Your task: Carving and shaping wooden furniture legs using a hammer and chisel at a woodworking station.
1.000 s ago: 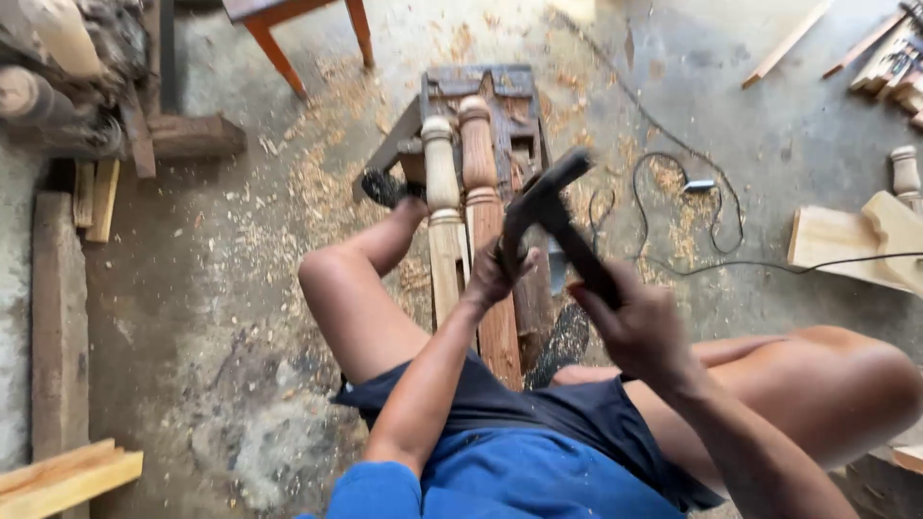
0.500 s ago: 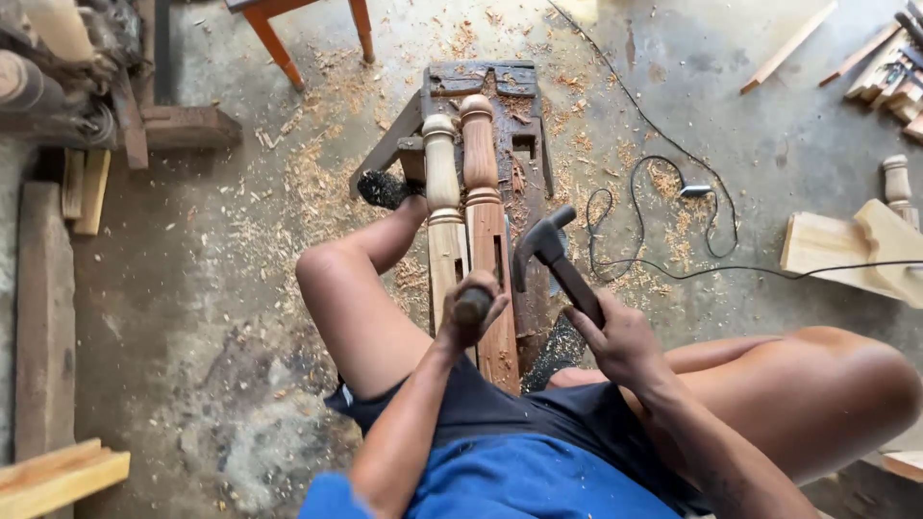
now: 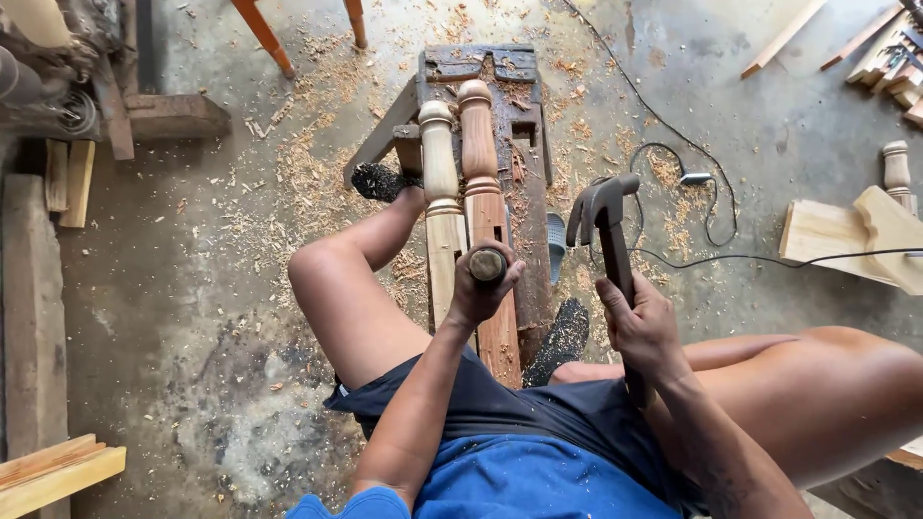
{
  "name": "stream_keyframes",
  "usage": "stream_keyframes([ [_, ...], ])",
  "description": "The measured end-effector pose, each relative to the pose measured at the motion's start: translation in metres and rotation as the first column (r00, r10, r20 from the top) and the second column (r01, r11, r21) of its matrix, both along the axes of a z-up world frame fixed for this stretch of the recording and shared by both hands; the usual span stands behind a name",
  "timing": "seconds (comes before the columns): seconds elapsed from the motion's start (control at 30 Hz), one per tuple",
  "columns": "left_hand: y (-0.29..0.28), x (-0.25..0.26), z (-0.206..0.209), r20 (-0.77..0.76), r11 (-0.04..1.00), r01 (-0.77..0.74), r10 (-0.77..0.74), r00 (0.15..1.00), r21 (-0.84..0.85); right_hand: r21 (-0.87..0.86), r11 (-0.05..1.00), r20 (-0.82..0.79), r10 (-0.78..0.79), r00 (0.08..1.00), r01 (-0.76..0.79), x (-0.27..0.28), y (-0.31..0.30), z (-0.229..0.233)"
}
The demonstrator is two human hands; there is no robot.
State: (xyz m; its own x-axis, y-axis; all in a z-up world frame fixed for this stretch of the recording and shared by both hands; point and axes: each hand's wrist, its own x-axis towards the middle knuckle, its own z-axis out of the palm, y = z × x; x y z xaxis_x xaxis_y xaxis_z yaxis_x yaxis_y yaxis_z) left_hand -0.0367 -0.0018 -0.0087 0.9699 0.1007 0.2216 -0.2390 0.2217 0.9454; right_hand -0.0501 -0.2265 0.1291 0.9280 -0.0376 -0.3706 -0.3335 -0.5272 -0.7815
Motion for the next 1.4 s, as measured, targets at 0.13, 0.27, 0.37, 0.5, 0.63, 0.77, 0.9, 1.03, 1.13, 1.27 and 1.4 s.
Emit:
stream_keyframes([
  [0.13, -0.003, -0.006, -0.009, -0.082, 1.000, 0.026, -0.027, 0.996, -0.014, -0.098, 0.995, 0.010, 0.025, 1.000, -0.024, -0.003, 0.002, -0.001],
  [0.27, -0.007, -0.006, -0.012, -0.158, 0.999, 0.036, -0.033, 0.987, 0.014, -0.095, 0.993, 0.028, 0.071, 0.997, -0.068, -0.003, 0.004, 0.002],
  [0.37, -0.007, -0.006, -0.020, -0.131, 0.999, 0.036, -0.037, 0.991, -0.014, -0.106, 0.989, 0.051, 0.107, 0.993, -0.102, -0.003, 0.012, 0.021],
  [0.5, -0.008, -0.005, -0.024, -0.123, 0.995, 0.040, -0.051, 0.991, -0.090, -0.123, 0.984, 0.131, 0.143, 0.981, -0.128, -0.009, 0.022, 0.073],
  [0.63, -0.015, -0.007, -0.017, -0.123, 0.997, 0.023, -0.013, 0.992, 0.078, -0.031, 0.968, 0.389, 0.241, 0.889, -0.249, -0.022, 0.035, 0.119],
  [0.77, -0.016, -0.005, -0.033, -0.099, 0.999, 0.034, -0.033, 0.995, 0.006, -0.150, 0.876, 0.638, 0.440, 0.632, -0.458, -0.028, 0.025, 0.058],
  [0.9, -0.023, -0.010, -0.074, -0.002, 0.992, 0.055, -0.055, 0.998, 0.115, -0.500, 0.732, 0.019, 0.543, 0.839, -0.463, -0.023, 0.016, 0.020],
  [1.03, -0.025, -0.015, -0.031, 0.037, 0.977, 0.002, -0.010, 0.999, 0.213, -0.440, 0.790, 0.083, 0.508, 0.858, -0.426, -0.028, 0.007, 0.083],
  [1.13, -0.024, 0.000, -0.025, -0.157, 0.990, 0.073, -0.053, 0.986, 0.124, -0.219, 0.900, 0.460, 0.436, 0.774, -0.377, -0.024, 0.000, 0.066],
  [1.27, -0.026, -0.002, -0.034, -0.200, 0.985, 0.115, -0.088, 0.976, 0.127, -0.357, 0.866, 0.339, 0.469, 0.815, -0.350, -0.027, -0.006, 0.006],
  [1.4, -0.007, -0.024, -0.046, -0.230, 0.980, 0.095, -0.053, 0.972, 0.175, -0.515, 0.732, -0.003, 0.519, 0.855, -0.446, -0.014, 0.005, 0.013],
])
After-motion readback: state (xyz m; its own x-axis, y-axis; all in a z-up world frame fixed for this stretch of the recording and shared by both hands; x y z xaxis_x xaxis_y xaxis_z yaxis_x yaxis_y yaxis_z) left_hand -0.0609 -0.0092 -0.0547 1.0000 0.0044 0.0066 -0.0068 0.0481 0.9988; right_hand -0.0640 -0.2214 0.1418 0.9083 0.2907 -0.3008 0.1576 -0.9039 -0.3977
